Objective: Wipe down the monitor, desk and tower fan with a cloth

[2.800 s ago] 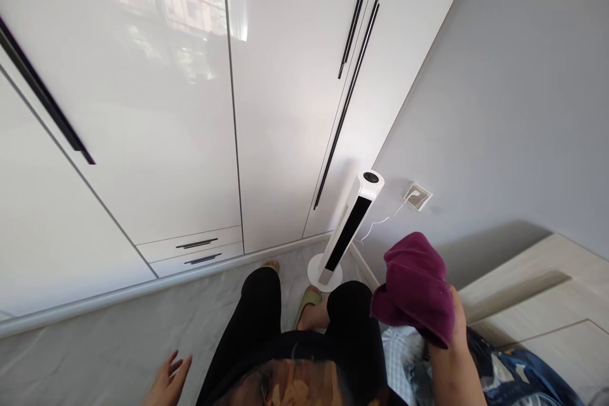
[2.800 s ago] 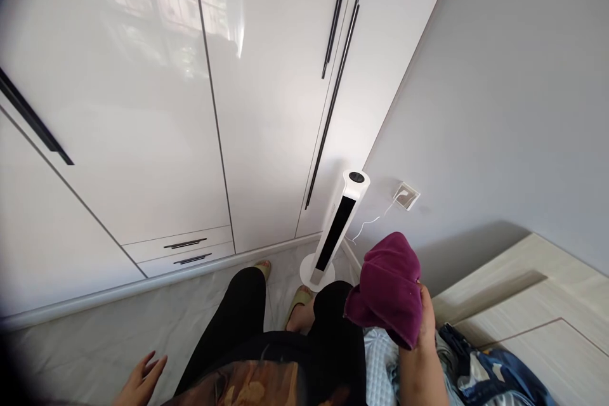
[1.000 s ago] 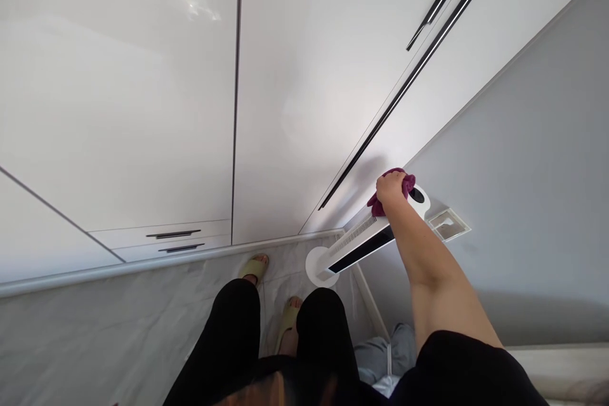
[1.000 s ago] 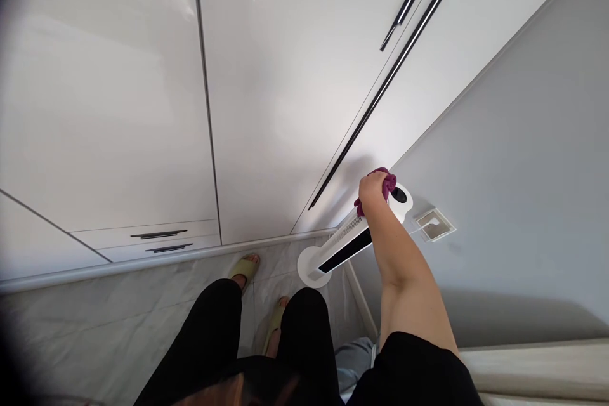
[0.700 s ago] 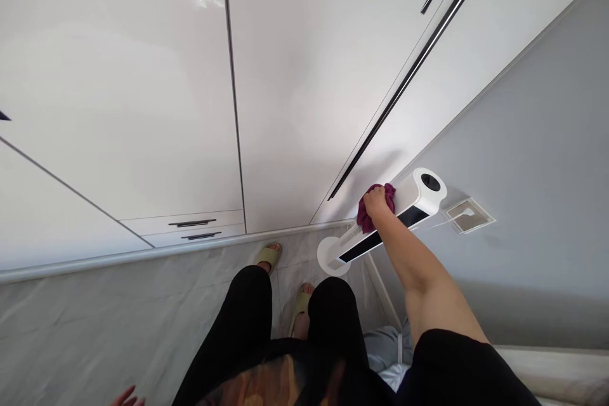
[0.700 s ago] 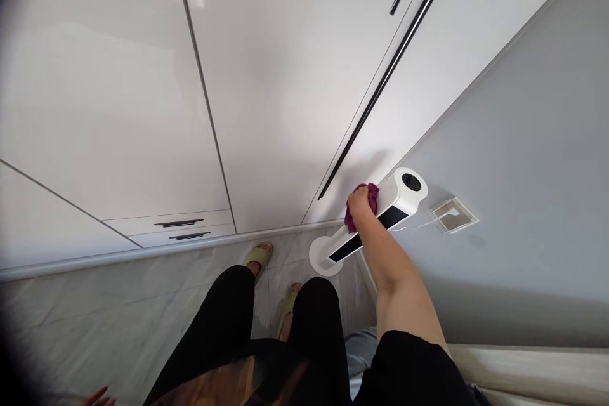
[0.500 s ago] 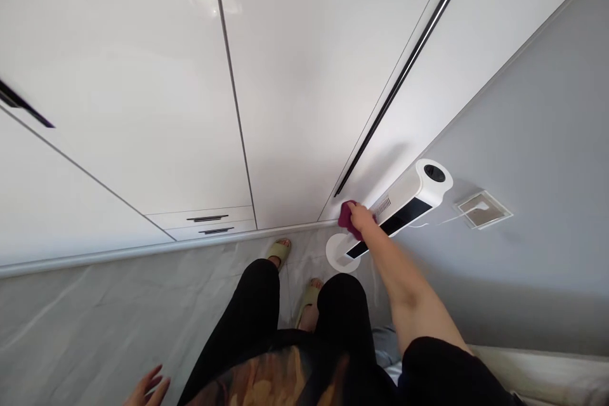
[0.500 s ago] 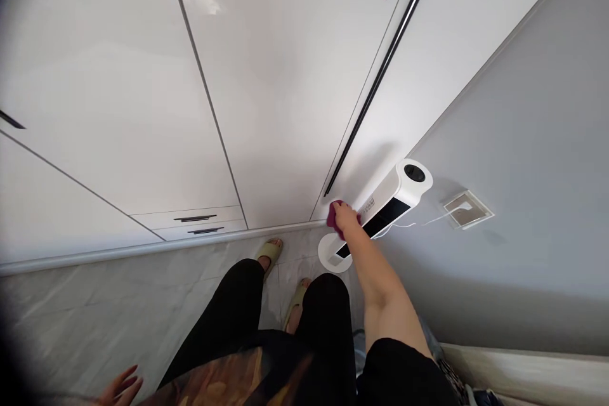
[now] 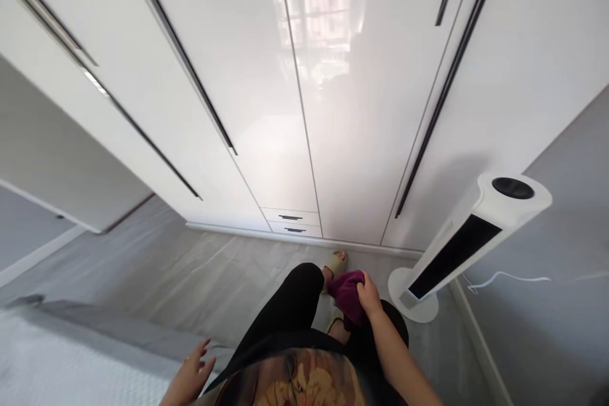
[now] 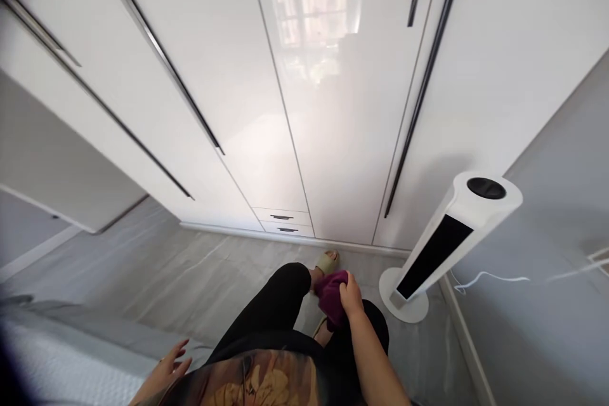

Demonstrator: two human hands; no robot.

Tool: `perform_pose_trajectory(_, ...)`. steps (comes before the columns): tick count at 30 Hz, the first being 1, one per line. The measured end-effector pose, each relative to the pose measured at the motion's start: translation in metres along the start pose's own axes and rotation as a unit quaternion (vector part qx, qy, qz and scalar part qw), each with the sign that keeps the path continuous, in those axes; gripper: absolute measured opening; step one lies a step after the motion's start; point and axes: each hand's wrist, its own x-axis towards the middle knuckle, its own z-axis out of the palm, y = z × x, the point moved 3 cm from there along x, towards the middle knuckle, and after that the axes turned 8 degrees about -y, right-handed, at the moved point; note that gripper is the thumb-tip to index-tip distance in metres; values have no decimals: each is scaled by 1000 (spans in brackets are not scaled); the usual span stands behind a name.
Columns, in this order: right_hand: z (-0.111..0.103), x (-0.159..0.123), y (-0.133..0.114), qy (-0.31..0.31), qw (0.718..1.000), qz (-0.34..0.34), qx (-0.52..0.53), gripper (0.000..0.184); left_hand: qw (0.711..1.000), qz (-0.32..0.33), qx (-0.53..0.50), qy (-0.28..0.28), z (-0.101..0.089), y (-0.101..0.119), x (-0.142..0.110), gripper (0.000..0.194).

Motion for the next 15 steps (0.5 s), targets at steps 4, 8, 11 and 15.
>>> perform_pose_trajectory(4, -13, 8, 17, -1, 1000, 12, -18, 58, 987, 9, -145, 72, -15, -9, -29, 46)
perform_pose_trajectory(8, -31, 5, 34, 18, 999, 22, -29, 57, 988, 22, -127, 89, -39, 29, -32, 58)
perform_pose_trajectory(11, -33, 2, 39, 26, 999, 21, -20, 57, 989, 78, -63, 113, -53, 60, -23, 61)
perform_pose_trajectory(15, -12, 8, 26, 22, 1000, 11, -8, 58, 980, 162, 24, 114, -50, 71, 4, 56)
